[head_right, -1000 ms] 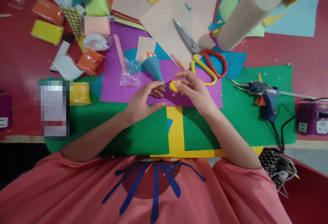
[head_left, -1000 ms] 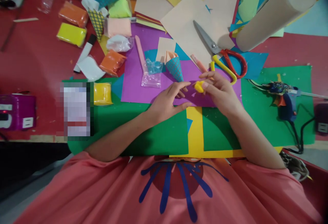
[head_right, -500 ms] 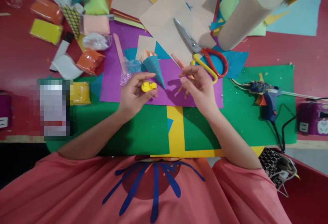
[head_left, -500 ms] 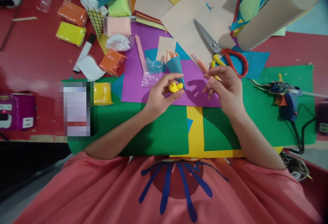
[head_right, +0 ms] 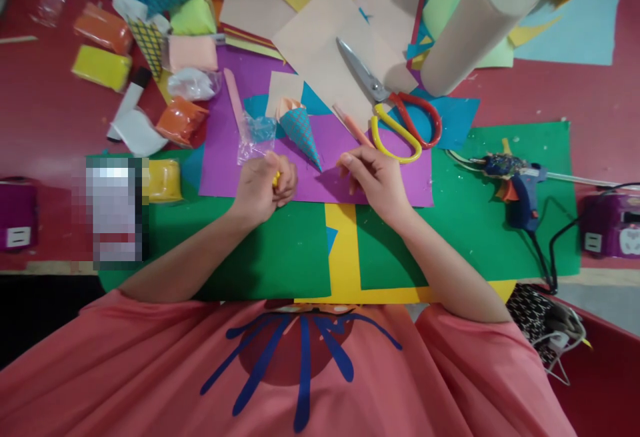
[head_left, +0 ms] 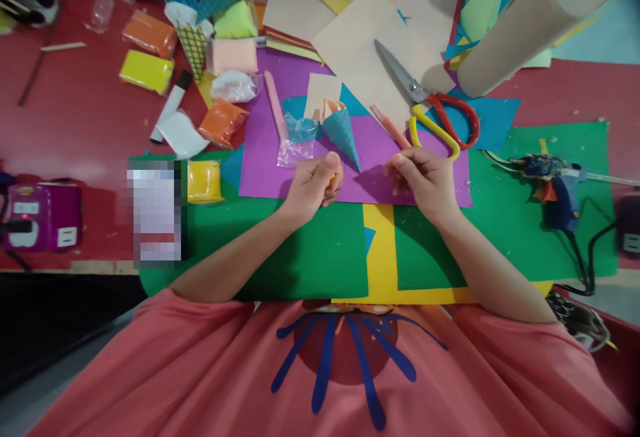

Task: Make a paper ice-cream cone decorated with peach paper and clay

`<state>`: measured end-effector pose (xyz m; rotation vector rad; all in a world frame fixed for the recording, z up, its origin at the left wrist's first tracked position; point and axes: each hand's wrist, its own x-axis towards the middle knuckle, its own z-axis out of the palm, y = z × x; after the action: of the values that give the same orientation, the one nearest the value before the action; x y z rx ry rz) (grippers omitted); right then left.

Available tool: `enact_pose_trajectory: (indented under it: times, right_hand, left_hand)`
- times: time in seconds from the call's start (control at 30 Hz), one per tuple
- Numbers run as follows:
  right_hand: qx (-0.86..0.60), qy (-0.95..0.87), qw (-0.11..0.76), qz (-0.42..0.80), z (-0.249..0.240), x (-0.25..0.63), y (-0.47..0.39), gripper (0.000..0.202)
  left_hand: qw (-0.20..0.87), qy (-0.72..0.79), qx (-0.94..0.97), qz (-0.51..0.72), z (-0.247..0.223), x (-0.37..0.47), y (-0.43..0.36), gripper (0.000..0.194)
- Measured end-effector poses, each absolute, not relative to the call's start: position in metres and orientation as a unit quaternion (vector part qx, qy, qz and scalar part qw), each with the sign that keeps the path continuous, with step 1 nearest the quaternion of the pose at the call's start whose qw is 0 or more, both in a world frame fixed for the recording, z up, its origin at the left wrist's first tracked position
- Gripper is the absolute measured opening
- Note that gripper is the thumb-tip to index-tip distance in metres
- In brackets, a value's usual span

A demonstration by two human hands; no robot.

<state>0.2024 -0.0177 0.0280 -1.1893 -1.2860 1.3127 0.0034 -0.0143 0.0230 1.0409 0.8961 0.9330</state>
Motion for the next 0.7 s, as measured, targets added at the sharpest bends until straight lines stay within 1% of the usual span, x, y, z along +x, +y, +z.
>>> enact_pose_trajectory:
  times: [0.1, 0.17, 0.2, 0.3, 0.33, 0.4, 0.47, 0.7]
  right_hand:
    - [-0.450, -0.485, 0.433, 0.612, 0.030, 0.200, -0.020, 0.044]
    - [-0.427, -0.439, 0.423, 0.667, 0.032, 0.199, -0.020, 0.041]
    - [-0.423, -0.417, 0.421, 0.685, 0.033, 0.199, -0.020, 0.038]
    - [-0.427, -0.382, 0.430, 0.698, 0.034, 0.199, -0.019, 0.030]
    - [-0.428, -0.380, 0.436, 0.695, 0.034, 0.199, -0.019, 0.029]
    - [-0.426, -0.379, 0.447, 0.689, 0.033, 0.200, -0.018, 0.030]
    - [-0.421, -0.379, 0.452, 0.689, 0.031, 0.200, -0.018, 0.034]
    - [-0.433, -0.408, 0.442, 0.671, 0.033, 0.201, -0.017, 0.047]
  left_hand:
    - [0.664, 0.420, 0.475, 0.396, 0.026, 0.008, -0.017, 0.073]
    - [0.667, 0.421, 0.471, 0.396, 0.026, 0.012, -0.016, 0.068]
    - [0.670, 0.419, 0.465, 0.398, 0.026, 0.014, -0.016, 0.064]
    - [0.684, 0.405, 0.457, 0.400, 0.021, 0.017, -0.013, 0.042]
    - [0.682, 0.397, 0.459, 0.407, 0.019, 0.017, -0.012, 0.039]
    - [0.673, 0.380, 0.471, 0.426, 0.013, 0.016, -0.011, 0.043]
    - [0.665, 0.373, 0.480, 0.434, 0.009, 0.015, -0.011, 0.042]
    - [0.671, 0.382, 0.476, 0.421, 0.007, 0.011, -0.016, 0.052]
